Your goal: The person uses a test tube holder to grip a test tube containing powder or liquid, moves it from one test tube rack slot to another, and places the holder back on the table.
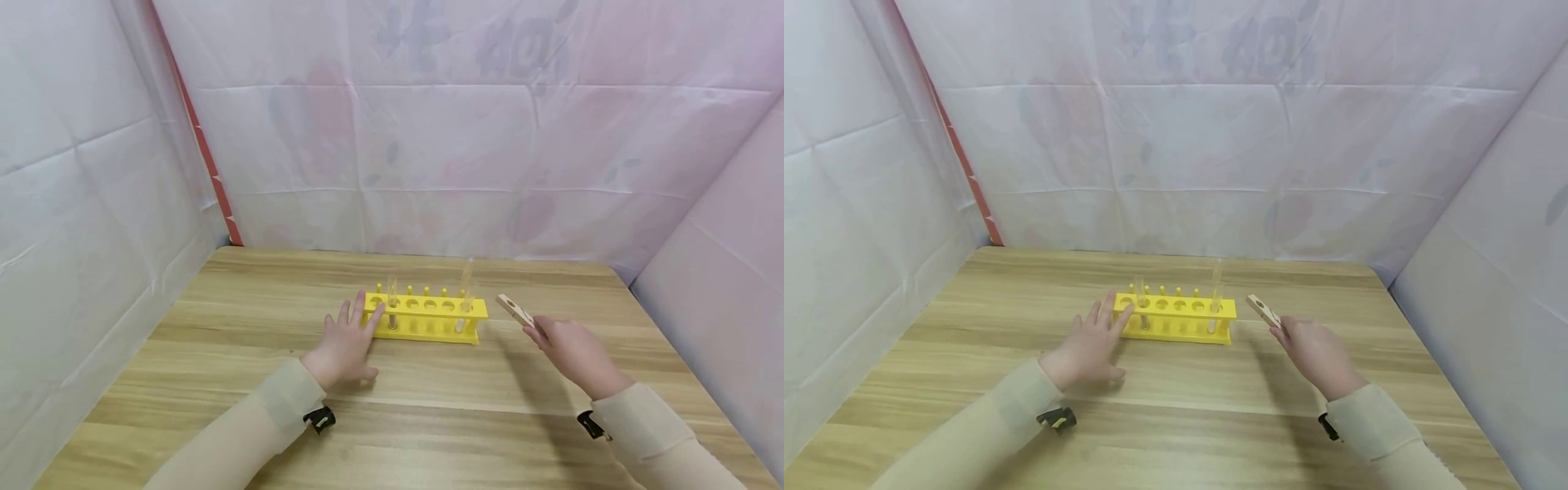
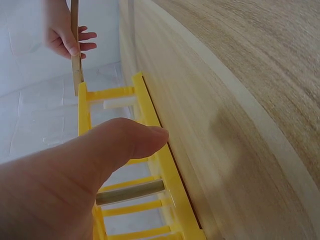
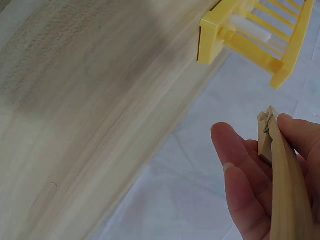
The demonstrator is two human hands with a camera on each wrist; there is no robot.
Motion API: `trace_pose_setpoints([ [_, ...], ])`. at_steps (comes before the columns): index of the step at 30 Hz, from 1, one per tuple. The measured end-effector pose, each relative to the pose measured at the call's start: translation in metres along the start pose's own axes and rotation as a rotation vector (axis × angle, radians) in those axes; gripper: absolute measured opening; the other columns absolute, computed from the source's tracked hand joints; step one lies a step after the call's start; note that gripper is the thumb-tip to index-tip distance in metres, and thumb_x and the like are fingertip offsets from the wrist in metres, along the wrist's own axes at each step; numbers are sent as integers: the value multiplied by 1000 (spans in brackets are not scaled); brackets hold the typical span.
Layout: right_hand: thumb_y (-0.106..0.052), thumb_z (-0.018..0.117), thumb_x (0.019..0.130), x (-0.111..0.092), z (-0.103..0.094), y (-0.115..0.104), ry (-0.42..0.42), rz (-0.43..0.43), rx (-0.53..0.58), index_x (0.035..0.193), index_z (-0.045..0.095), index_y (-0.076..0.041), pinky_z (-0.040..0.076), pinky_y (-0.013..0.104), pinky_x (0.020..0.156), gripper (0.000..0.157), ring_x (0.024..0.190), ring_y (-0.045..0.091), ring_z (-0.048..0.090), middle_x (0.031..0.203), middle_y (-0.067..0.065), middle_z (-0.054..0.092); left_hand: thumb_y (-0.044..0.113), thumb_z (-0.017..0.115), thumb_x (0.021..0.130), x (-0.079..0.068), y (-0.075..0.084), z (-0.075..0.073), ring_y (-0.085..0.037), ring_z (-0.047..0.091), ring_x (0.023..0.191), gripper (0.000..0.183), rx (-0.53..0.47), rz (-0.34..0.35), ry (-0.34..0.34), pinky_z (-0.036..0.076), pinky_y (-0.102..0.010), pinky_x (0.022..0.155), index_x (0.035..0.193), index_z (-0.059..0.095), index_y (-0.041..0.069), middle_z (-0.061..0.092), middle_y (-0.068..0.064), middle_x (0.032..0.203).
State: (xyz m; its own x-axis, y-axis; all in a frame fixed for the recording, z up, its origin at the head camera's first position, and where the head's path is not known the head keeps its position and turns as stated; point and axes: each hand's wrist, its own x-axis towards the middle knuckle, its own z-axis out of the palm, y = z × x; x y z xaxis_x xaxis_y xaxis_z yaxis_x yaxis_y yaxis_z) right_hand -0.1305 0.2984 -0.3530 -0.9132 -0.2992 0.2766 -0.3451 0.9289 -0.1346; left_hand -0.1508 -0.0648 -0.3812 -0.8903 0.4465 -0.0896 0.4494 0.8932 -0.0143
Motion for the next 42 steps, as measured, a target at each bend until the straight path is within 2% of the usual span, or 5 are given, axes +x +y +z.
trace_pose_setpoints([
  [7, -16, 61, 90, -3, 5, 4, -26, 29, -12, 70, 49, -11, 27, 29, 42, 23, 46, 13, 32, 53, -4, 36, 59, 67, 72, -1, 0, -2, -51, 18, 132, 112, -17, 2, -10, 28, -66, 96, 151, 2, 15, -6, -25, 152],
  [18, -18, 61, 89, -2, 17, 4, -54, 22, -32, 69, 47, -13, 26, 28, 41, 25, 45, 13, 32, 53, -4, 35, 60, 69, 70, -3, -1, -4, -51, 19, 131, 114, -3, 0, -13, 30, -67, 94, 151, 3, 14, -4, -26, 151],
  [28, -15, 61, 89, -4, 19, 6, -60, -5, -23, 70, 48, -12, 29, 29, 42, 23, 46, 13, 33, 53, -4, 37, 60, 66, 73, -1, 0, -2, -50, 17, 132, 111, -9, 0, -17, 29, -66, 95, 151, 1, 15, -6, -25, 152],
  [35, -17, 62, 89, -6, 25, 9, -63, -11, -36, 65, 42, -14, 28, 29, 42, 31, 47, 12, 32, 53, -5, 34, 58, 67, 73, -1, 1, -1, -51, 17, 132, 111, -28, -3, -19, 28, -67, 95, 151, 2, 16, -7, -24, 152],
  [42, -15, 62, 88, -7, 27, 10, -68, -8, -42, 66, 45, -14, 29, 29, 43, 28, 48, 12, 33, 53, -5, 35, 58, 68, 72, 0, 0, -1, -51, 17, 132, 111, -30, -5, -21, 28, -67, 95, 151, 2, 16, -8, -24, 152],
])
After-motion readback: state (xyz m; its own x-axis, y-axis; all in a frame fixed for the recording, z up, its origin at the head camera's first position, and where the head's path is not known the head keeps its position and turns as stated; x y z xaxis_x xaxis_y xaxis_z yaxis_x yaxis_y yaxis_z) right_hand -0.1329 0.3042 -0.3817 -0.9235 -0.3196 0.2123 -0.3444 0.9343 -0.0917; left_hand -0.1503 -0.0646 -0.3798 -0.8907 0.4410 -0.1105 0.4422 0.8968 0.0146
